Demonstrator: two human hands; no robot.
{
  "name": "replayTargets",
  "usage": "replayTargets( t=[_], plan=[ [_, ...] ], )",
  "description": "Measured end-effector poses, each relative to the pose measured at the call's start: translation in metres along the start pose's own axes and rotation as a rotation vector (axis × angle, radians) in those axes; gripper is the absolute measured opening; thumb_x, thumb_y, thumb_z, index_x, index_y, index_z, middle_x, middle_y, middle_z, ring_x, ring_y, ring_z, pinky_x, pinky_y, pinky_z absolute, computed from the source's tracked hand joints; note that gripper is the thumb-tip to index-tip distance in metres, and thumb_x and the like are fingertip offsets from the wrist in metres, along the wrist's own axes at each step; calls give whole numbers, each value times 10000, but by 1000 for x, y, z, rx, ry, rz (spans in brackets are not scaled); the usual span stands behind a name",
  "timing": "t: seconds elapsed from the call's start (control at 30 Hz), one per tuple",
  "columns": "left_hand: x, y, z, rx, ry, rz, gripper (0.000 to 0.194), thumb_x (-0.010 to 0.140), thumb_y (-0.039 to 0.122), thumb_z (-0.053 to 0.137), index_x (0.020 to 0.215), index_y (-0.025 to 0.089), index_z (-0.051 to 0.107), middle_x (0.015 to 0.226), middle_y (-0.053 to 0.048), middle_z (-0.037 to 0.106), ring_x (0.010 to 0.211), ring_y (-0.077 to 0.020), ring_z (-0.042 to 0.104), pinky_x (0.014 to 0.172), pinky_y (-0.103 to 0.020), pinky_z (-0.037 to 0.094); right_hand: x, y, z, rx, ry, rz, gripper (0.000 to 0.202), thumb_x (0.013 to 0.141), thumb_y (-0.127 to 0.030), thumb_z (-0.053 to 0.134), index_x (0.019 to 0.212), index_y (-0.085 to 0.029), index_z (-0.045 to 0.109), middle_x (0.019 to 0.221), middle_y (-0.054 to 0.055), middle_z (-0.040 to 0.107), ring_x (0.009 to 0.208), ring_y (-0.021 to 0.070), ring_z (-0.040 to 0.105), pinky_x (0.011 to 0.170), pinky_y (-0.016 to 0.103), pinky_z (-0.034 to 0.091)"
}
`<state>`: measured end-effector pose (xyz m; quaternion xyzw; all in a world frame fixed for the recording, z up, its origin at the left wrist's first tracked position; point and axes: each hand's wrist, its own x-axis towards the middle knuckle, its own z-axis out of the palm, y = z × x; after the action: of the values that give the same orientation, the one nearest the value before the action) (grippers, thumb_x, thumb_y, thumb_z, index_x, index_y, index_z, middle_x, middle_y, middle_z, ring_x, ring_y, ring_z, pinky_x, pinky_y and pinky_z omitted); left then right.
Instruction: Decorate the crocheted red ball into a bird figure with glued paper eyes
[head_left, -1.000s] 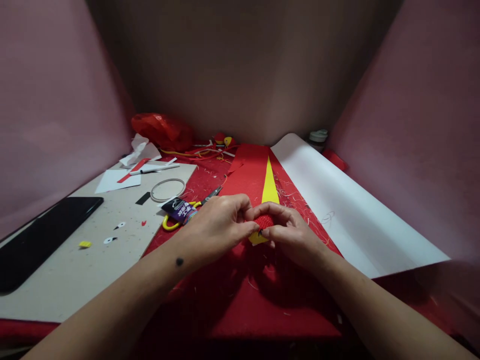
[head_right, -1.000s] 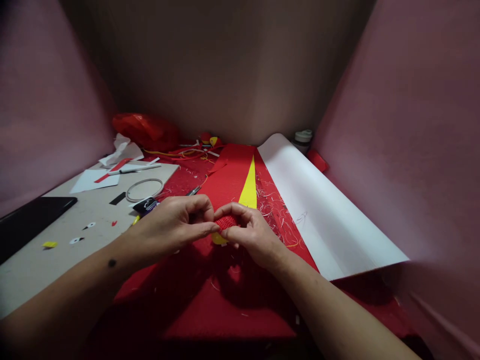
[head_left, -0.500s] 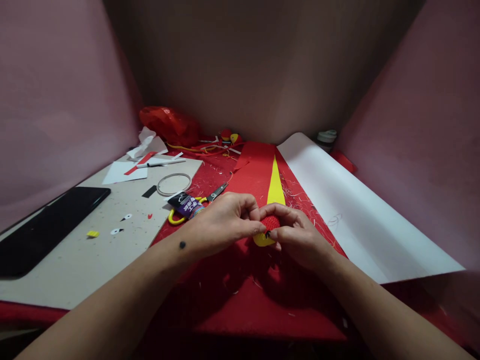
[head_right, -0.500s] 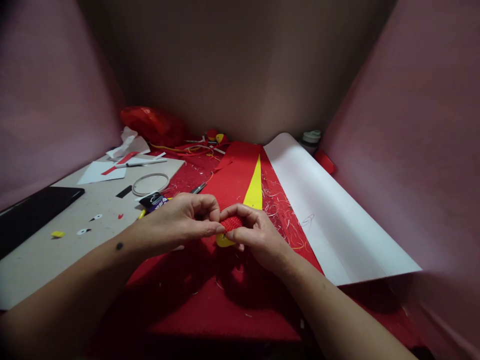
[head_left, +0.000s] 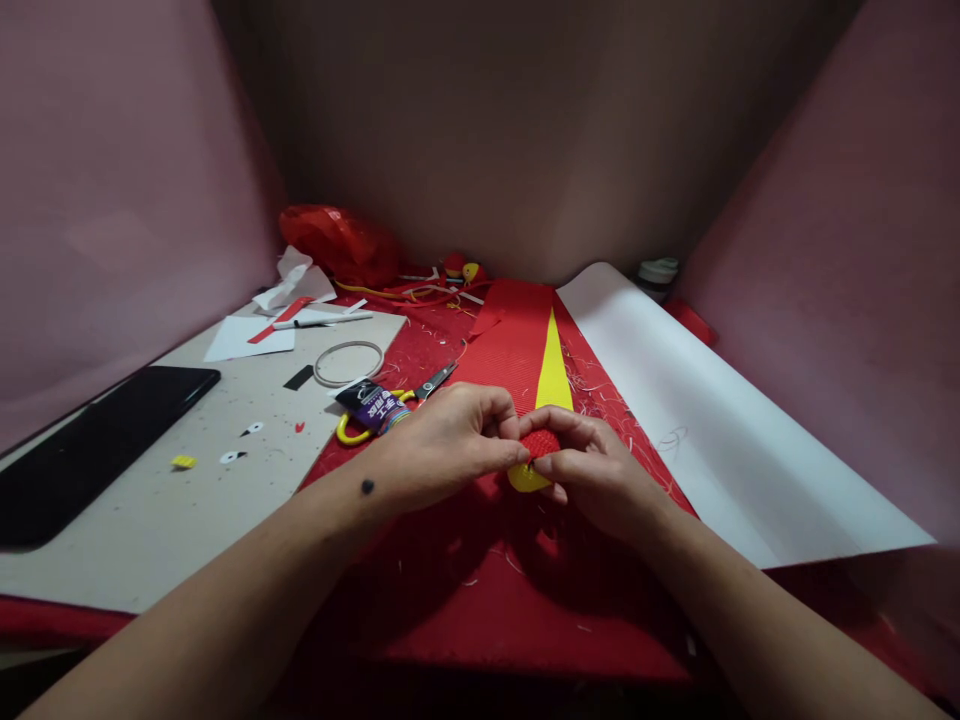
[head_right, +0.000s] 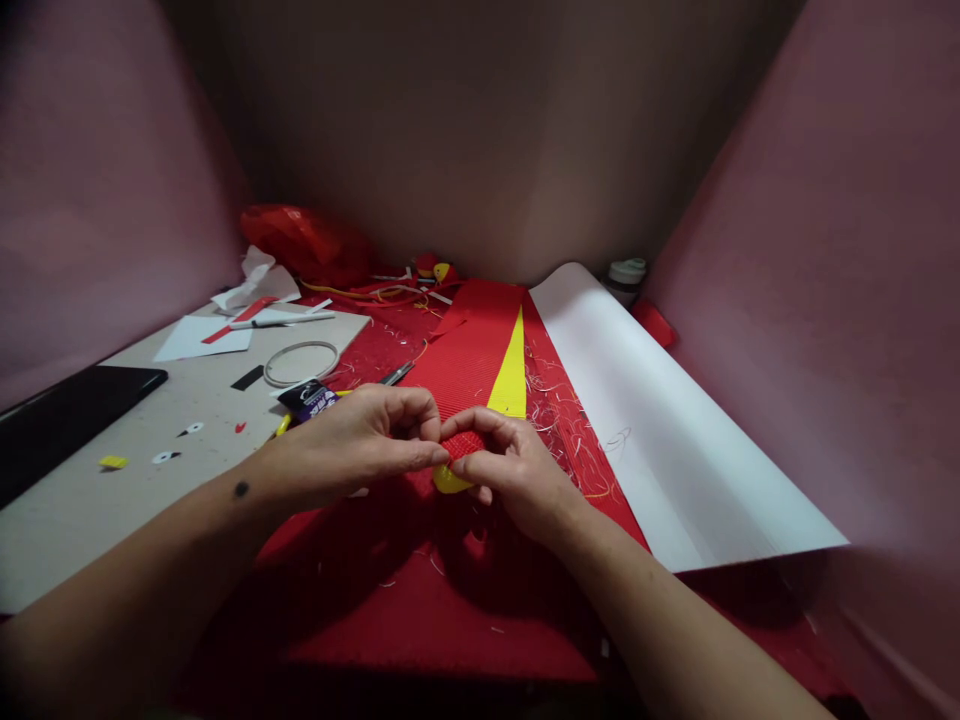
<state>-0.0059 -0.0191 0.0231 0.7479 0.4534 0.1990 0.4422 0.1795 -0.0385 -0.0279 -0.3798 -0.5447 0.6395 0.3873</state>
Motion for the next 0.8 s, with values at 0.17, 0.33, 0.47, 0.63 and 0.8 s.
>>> replayTargets(
  t=[0.17, 0.33, 0.47, 0.63, 0.8],
  plan=[
    [3, -5, 1, 3, -44, -19, 170, 751, 307, 610, 693, 161, 546, 599, 50, 487, 538, -73, 390, 453, -210, 266, -1, -2, 1, -41, 13, 10, 280, 675, -133, 601, 940, -201, 659, 657, -18, 584, 471, 79, 414, 470, 242, 300],
    [3, -6, 2, -12, -61, -33, 160, 752, 289, 603, 689, 160, 530, 590, 56, 467, 517, -62, 375, 440, -201, 253, -2, -5, 3, -56, 31, 18, 274, 655, -129, 594, 913, -194, 660, 653, -14, 582, 477, 82, 414, 465, 242, 301],
    [3, -2, 2, 5, -67, -37, 135, 752, 263, 583, 685, 163, 524, 586, 55, 473, 509, -61, 377, 437, -200, 259, -2, -6, 4, -64, 37, 26, 279, 645, -130, 590, 907, -189, 661, 661, -8, 591, 483, 82, 415, 466, 242, 301],
    [2, 2, 4, 88, -16, -12, 161, 753, 279, 578, 654, 167, 517, 584, 47, 491, 526, -75, 395, 453, -215, 279, -2, -5, 4, -42, 39, 21, 286, 643, -115, 562, 903, -186, 658, 670, -8, 590, 499, 81, 403, 471, 241, 306],
    [2, 0, 6, 104, -10, 13, 162, 766, 295, 561, 664, 173, 528, 621, 38, 539, 567, -89, 445, 486, -223, 317, -2, -4, 4, -29, 46, 26, 263, 650, -125, 573, 892, -193, 650, 683, 1, 604, 505, 89, 407, 472, 249, 293]
  ],
)
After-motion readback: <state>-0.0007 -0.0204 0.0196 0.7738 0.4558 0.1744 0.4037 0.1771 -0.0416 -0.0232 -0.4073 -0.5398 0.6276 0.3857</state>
